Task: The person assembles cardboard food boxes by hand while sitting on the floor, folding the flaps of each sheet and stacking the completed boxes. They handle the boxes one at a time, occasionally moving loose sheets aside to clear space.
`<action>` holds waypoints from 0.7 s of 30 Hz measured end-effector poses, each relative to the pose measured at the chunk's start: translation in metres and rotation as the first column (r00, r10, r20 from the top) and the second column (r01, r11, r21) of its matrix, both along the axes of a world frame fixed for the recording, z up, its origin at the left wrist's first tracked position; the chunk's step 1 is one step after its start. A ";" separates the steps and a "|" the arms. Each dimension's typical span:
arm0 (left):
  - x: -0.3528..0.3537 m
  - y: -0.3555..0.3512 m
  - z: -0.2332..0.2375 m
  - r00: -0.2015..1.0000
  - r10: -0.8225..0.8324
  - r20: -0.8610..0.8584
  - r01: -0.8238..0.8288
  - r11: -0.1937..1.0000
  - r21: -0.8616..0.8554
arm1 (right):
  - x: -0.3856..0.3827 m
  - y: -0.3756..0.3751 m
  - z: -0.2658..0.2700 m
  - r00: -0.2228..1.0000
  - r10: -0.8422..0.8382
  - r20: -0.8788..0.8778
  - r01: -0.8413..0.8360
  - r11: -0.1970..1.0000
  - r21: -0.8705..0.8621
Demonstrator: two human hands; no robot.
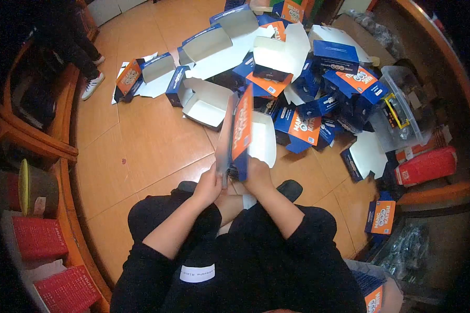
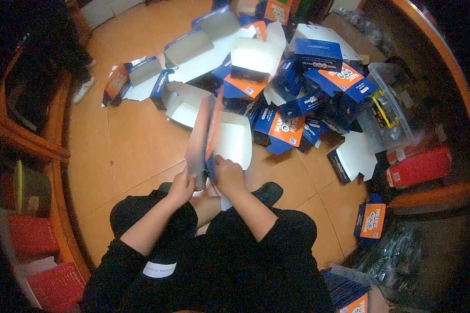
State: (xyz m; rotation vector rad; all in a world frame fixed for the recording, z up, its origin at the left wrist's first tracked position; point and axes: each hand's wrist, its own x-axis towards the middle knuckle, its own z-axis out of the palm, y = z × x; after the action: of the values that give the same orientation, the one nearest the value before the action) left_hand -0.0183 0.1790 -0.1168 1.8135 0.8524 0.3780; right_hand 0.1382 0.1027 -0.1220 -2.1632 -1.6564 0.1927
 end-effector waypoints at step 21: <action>-0.013 0.005 -0.002 0.987 -0.069 -0.144 0.090 0.986 0.143 | 0.025 -0.001 0.011 0.887 0.232 -0.398 -0.335 0.918 -0.212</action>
State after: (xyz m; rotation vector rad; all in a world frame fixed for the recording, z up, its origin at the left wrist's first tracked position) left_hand -0.0309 0.1841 -0.1188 2.0247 0.8629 0.2726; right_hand 0.1634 0.1020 -0.1105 -1.8942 -1.7936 0.9086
